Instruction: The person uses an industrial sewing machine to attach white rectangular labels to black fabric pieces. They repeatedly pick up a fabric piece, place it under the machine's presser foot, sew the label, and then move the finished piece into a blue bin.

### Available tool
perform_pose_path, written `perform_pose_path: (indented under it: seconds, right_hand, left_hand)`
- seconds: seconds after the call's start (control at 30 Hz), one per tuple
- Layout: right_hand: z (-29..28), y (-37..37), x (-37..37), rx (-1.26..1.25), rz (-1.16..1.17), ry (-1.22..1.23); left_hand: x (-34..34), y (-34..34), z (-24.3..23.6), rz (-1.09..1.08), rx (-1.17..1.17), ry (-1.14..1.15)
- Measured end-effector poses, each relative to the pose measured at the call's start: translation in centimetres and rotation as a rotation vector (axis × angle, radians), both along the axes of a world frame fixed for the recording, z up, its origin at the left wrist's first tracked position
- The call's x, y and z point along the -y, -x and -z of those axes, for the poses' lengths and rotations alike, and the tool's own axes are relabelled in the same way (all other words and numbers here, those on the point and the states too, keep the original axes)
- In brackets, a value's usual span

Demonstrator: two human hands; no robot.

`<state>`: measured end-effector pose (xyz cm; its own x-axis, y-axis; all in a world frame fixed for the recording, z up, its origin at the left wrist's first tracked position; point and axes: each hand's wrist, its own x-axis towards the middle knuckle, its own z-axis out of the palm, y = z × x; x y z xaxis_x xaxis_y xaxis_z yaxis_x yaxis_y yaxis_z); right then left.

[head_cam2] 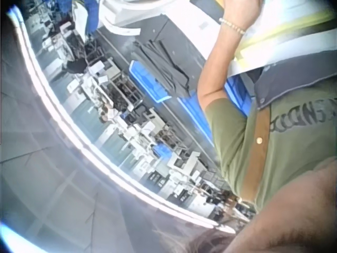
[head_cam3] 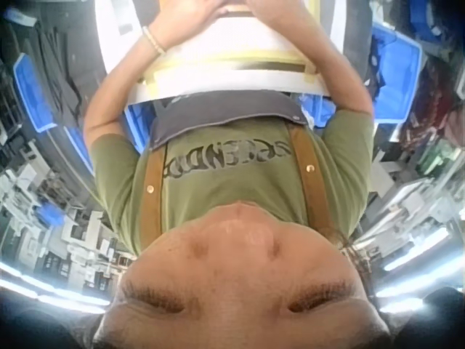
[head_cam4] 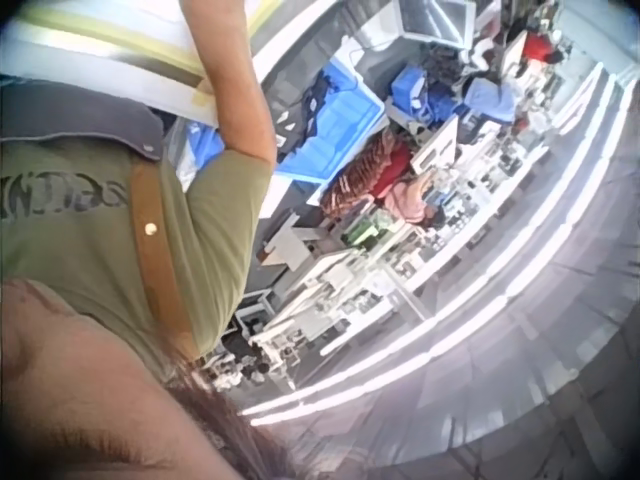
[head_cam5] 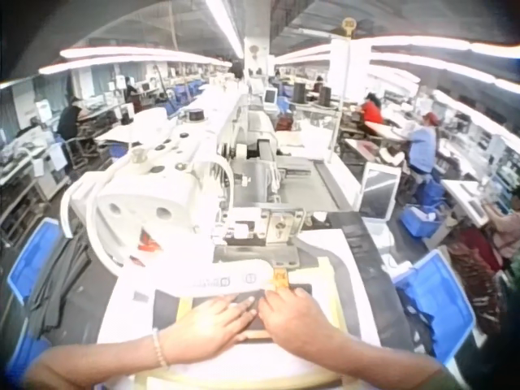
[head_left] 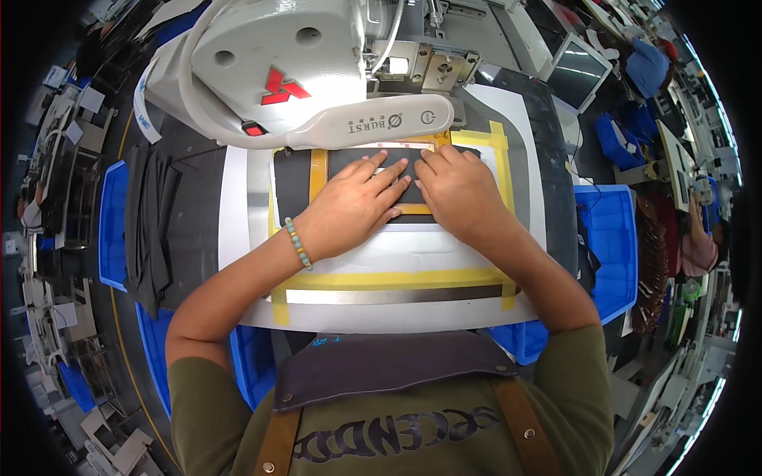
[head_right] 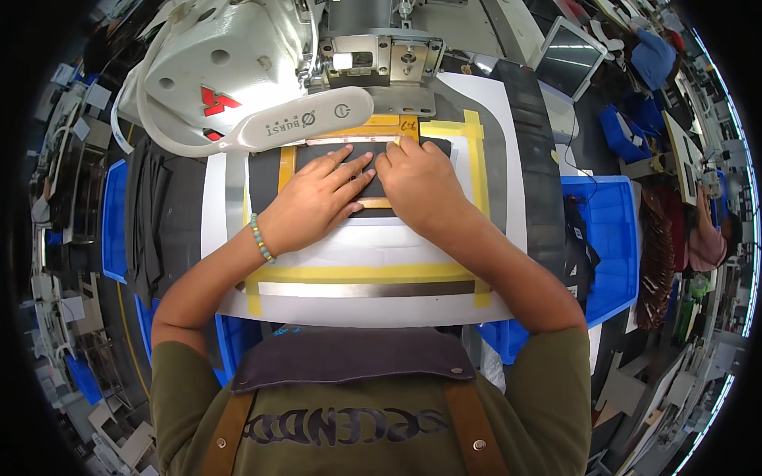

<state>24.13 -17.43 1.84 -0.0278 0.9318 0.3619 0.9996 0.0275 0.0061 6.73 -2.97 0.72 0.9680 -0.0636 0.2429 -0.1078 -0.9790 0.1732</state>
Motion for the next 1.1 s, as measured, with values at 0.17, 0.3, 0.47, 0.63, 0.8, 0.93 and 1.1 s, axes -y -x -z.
perform_pose_path:
  seconds: [0.17, 0.3, 0.47, 0.63, 0.8, 0.93, 1.1]
  right_hand:
    - [-0.4, -0.2, -0.3, 0.003, -0.024, 0.009]
    - [-0.4, -0.4, -0.2, 0.009, -0.043, -0.014]
    - [0.6, -1.0, -0.1, 0.016, -0.089, -0.071]
    - [0.7, -0.5, -0.5, 0.017, -0.099, -0.052]
    - [0.7, -0.4, -0.7, 0.01, -0.107, -0.047]
    - [0.8, -0.5, -0.8, 0.015, -0.106, -0.016]
    - [0.8, -0.7, -0.6, 0.007, -0.135, -0.025]
  left_hand:
    - [0.1, -0.1, 0.5, -0.017, 0.005, -0.017]
    - [0.4, -0.3, 0.4, -0.015, 0.013, -0.008]
    - [1.0, -0.8, 0.5, -0.028, 0.021, 0.002]
    - [1.1, -0.5, 0.5, -0.057, 0.031, 0.001]
    - [1.4, -0.3, 0.5, -0.092, 0.029, -0.003]
    - [1.8, -0.3, 0.2, -0.116, 0.047, 0.014]
    - [2.5, -0.5, -0.2, -0.145, 0.051, 0.013]
